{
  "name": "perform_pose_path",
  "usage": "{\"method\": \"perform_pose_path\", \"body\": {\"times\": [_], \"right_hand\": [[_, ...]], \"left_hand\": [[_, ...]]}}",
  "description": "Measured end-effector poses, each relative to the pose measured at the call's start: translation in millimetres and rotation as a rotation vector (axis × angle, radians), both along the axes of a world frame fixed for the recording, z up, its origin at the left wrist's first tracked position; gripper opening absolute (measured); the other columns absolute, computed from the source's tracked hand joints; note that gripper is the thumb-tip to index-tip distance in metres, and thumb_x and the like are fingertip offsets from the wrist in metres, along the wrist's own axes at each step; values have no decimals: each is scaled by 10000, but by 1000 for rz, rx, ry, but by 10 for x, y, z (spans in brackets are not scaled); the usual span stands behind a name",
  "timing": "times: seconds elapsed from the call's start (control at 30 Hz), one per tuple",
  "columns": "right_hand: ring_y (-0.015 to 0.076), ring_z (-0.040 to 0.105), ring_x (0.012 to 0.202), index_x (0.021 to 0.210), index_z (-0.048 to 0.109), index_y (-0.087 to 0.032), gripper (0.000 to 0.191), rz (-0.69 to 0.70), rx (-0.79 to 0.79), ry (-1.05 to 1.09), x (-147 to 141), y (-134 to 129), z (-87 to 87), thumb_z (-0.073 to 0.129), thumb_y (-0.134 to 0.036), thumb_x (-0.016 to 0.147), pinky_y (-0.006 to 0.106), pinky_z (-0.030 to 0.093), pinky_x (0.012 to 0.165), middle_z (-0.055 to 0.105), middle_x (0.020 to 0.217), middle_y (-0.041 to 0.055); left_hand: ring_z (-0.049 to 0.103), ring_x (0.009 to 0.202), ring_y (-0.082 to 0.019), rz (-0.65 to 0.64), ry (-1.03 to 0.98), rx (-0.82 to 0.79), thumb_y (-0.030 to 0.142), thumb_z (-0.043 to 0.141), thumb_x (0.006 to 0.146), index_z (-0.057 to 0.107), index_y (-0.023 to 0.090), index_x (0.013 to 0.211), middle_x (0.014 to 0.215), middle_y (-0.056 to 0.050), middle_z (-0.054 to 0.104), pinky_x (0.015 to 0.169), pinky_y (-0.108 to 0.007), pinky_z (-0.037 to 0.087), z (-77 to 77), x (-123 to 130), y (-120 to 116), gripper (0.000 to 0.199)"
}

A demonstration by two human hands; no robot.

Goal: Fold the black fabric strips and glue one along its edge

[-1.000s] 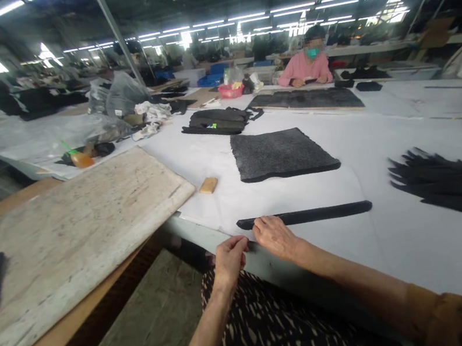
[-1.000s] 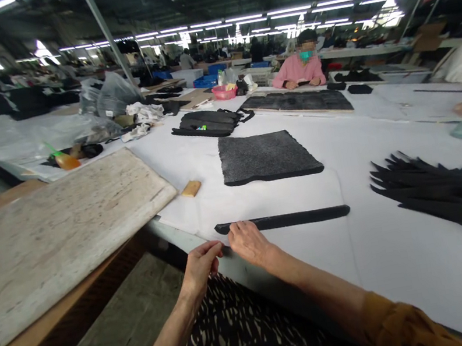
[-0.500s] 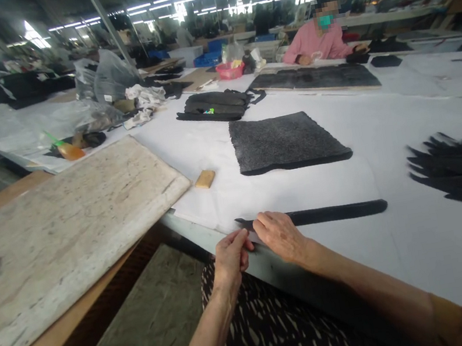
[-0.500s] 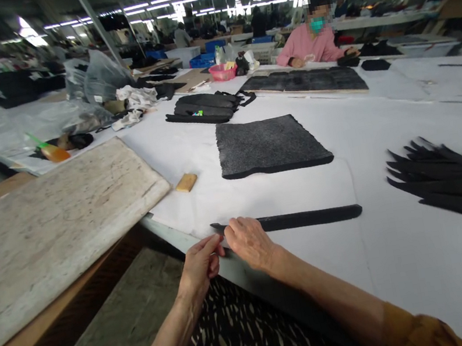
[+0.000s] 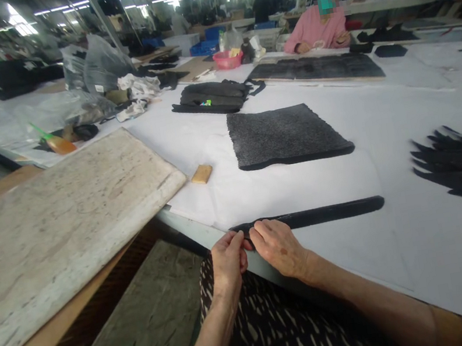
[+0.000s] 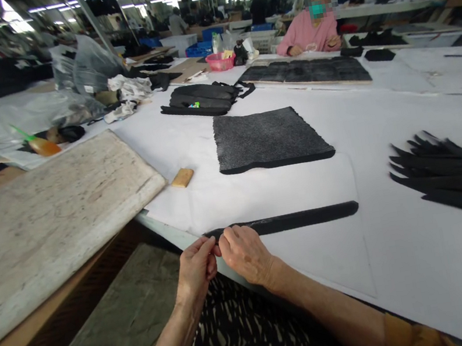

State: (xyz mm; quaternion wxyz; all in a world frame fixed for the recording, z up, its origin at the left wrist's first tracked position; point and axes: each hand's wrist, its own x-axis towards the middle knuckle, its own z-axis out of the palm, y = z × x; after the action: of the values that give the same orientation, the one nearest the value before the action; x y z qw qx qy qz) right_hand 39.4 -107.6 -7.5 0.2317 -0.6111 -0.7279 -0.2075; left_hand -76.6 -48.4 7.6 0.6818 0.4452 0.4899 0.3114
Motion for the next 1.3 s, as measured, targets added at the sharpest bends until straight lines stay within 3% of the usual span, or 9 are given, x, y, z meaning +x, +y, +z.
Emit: {"method": "perform_pose_path", "body": {"times": [0.2, 0.3, 0.4, 0.53, 0.6, 0.7, 0.97, 1.13, 1.3], "right_hand": [[175, 476, 637, 837, 596, -127, 247, 50, 3, 67, -4, -148, 1, 372, -24, 856, 307, 339, 572, 535, 694, 53], [186, 520, 686, 1019, 606, -92, 313, 67, -28, 295, 43, -408, 27, 317, -91, 899, 307, 391, 601, 591, 759, 77], [158, 556, 690, 961, 637, -135, 326, -27, -159, 839, 114, -676, 87, 315, -179, 931, 278, 428, 634, 627, 759, 62], [92, 557, 576, 884, 641, -137, 176, -106, -403, 1886, 240, -833, 201, 525, -266, 860, 211, 435, 562, 674, 780, 41], [104, 630, 673, 941, 621, -107, 205, -84, -359, 2332, 308, -829, 227, 628, -240, 785, 200, 483, 628, 697, 902, 88], [168, 675, 889, 900, 602, -65, 252, -36, -220, 2719, 389, -790, 218, 708, -162, 692, 234, 507, 844, 686, 986, 155], [208, 592, 1130, 1006, 569, -55, 328, 203, -210, 2951, 381, -668, 145, 673, -270, 781, 284, 464, 986, 599, 1171, 208], [145, 588, 1131, 967, 563, -135, 164, 127, 90, 2924, 458, -559, 79, 495, -273, 909, 246, 475, 968, 596, 1183, 140], [119, 661, 940, 917, 554, -179, 127, -100, 236, 2927, 651, -523, -18, 441, -225, 953, 272, 543, 862, 673, 961, 60]], "left_hand": [[204, 296, -37, -5, 73, 142, 377, 606, 702, 490, 178, 503, 309, 82, 305, 337, -187, 127, 6, -25, -14, 305], [239, 356, -40, -31, 126, 279, 375, 621, 738, 487, 172, 528, 369, 76, 318, 367, -179, 169, 88, -41, 22, 322], [258, 390, -38, -58, 89, 322, 385, 654, 743, 499, 165, 557, 436, 61, 378, 380, -176, 167, 259, 0, 106, 328], [277, 382, -28, -130, -95, 249, 326, 690, 712, 508, 157, 560, 494, 40, 464, 376, -178, 175, 621, 180, 192, 291], [299, 382, -27, -163, -151, 243, 290, 697, 698, 507, 154, 552, 508, 36, 478, 374, -175, 197, 821, 279, 191, 276], [318, 382, -29, -188, -193, 264, 257, 703, 680, 506, 151, 544, 523, 33, 489, 365, -171, 214, 1082, 387, 152, 261], [281, 366, -25, -188, -207, 278, 227, 727, 603, 482, 164, 570, 532, 39, 493, 323, -177, 196, 1510, 566, 61, 255], [303, 373, -34, -241, -215, 299, 212, 697, 638, 502, 170, 559, 536, 25, 481, 328, -176, 230, 1675, 613, 2, 215], [299, 377, -37, -202, -207, 309, 227, 713, 649, 500, 174, 548, 546, 13, 487, 317, -169, 250, 1711, 503, 33, 242]]}}
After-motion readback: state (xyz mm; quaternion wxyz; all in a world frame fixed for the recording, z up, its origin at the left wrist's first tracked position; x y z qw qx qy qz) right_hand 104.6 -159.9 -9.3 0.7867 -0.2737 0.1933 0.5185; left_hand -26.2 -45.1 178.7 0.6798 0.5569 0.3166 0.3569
